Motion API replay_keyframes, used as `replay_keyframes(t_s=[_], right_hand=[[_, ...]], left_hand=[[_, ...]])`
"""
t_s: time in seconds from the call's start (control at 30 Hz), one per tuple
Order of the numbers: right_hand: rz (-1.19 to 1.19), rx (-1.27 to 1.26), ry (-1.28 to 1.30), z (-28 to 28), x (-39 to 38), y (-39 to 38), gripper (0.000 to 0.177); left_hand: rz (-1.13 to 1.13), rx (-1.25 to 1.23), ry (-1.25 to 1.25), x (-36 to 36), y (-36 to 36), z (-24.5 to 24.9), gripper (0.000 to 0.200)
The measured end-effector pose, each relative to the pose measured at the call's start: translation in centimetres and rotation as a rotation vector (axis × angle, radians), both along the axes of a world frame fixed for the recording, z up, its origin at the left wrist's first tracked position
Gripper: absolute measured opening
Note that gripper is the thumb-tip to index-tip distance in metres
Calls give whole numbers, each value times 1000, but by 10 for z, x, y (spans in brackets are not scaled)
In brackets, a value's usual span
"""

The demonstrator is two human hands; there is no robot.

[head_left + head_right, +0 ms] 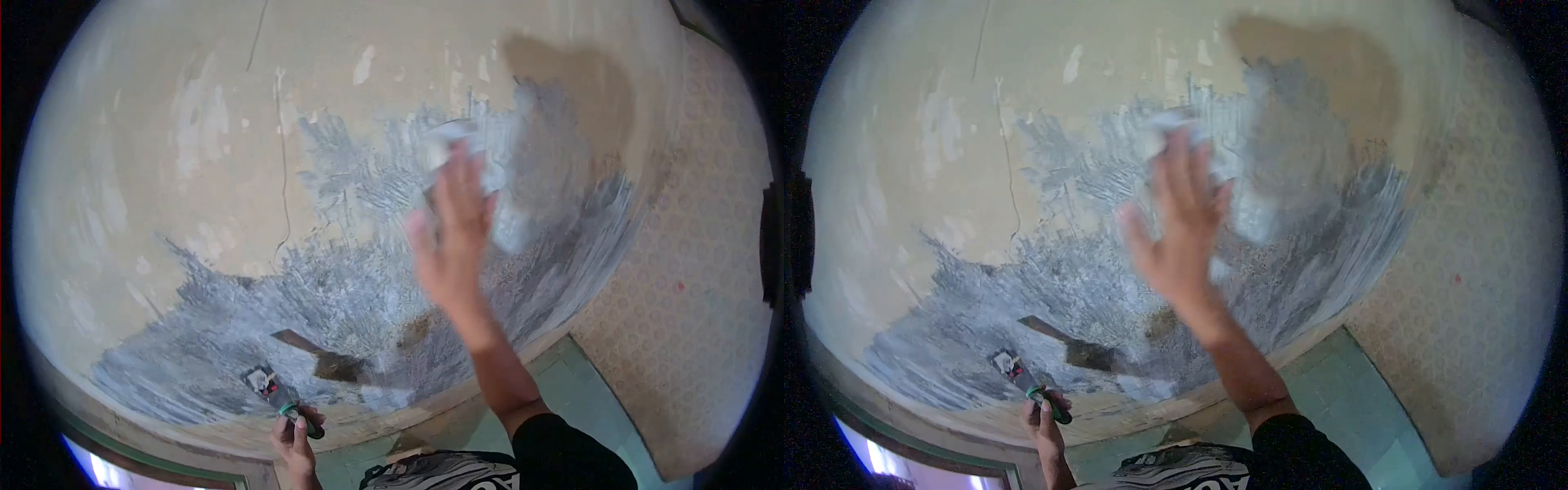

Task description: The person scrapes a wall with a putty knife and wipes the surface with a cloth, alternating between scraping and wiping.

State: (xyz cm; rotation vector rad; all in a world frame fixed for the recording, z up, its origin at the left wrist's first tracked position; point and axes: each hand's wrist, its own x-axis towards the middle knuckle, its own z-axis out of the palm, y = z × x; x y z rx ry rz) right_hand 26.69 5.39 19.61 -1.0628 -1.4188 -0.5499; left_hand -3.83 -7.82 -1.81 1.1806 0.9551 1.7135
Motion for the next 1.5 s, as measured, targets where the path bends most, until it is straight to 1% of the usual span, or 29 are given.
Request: replay_keyframes(t_s=[0.03,0.07,0.13,0.17,0.2,0.27,0.3,0.37,0.4,0.47,0.5,0.57,0.6,0.67,0.7,0.73,0.8,0.87,0.93,0.97,1.07,1.13,1.2,1.23,1.3,1.33,1.4,1.47,1.5], right_hand=[[51,-72,-98,-5,-29,-13,70],[71,-72,-101,-26,-38,-25,70],[100,-308,-381,-65,-55,-34,69],[-3,-288,-396,-70,-39,-31,71],[11,-288,-394,-60,-24,-24,71],[-123,-118,-99,-27,3,-10,71],[-118,-136,-113,-18,-3,-11,71],[23,-84,-151,-3,-43,-6,71],[40,-200,-330,-18,-63,-16,71],[79,-225,-453,-59,-63,-24,69],[82,-217,-439,-61,-48,-22,69],[-179,-228,-229,-47,-3,-12,65],[-178,-229,-243,-30,0,-4,65],[-72,-9,-87,4,-11,1,63],[-53,-107,-188,3,-31,-6,63],[-43,-106,-189,-11,-40,-15,63],[57,-237,-530,-48,-53,-28,63],[-9,-204,-540,-54,-21,-16,62],[-150,-85,-234,-20,9,-4,63],[-137,-62,-188,-2,11,-3,62],[-63,-86,-287,3,-37,-2,60],[56,-178,-466,-28,-54,-20,57],[-111,-128,-538,-47,-29,-10,53],[-121,-127,-528,-33,-20,-10,53],[-148,-14,-224,12,0,-5,49],[-153,-27,-235,18,-6,-7,49],[-21,-20,-282,23,-41,-3,46],[75,-82,-425,-23,-52,-11,42],[-23,-26,-508,-47,-39,-5,42]], left_hand=[[5,-5,6,2,0,1,35],[7,-6,14,2,-1,2,34],[3,5,39,2,-5,7,33],[21,-22,53,3,-12,10,35],[36,-45,57,5,-15,11,37],[39,-59,42,-5,-20,-1,35],[55,-71,44,-6,-23,-1,35],[56,-83,-10,-6,-25,-6,38],[62,-89,-10,-4,-28,-5,38],[87,-78,-3,1,-31,1,42],[100,-63,34,-1,-33,-1,42],[98,-52,39,-7,-35,0,39],[90,-65,32,-4,-39,-2,37],[133,-132,5,2,-37,1,31],[131,-142,-17,7,-36,6,30],[125,-150,-35,10,-36,8,29],[90,-120,2,12,-37,5,29],[54,-74,48,4,-35,7,29],[78,-112,-7,9,-39,8,30],[99,-108,8,9,-37,3,30],[89,-183,-42,17,-30,6,29],[73,-170,-26,21,-27,5,28],[50,-157,42,16,-30,2,27],[50,-173,55,14,-33,6,26],[51,-144,4,11,-24,3,25],[66,-140,-45,15,-28,5,25],[76,-186,-4,20,-25,13,25],[42,-156,-29,24,-22,16,25],[22,-151,21,21,-23,14,26]])
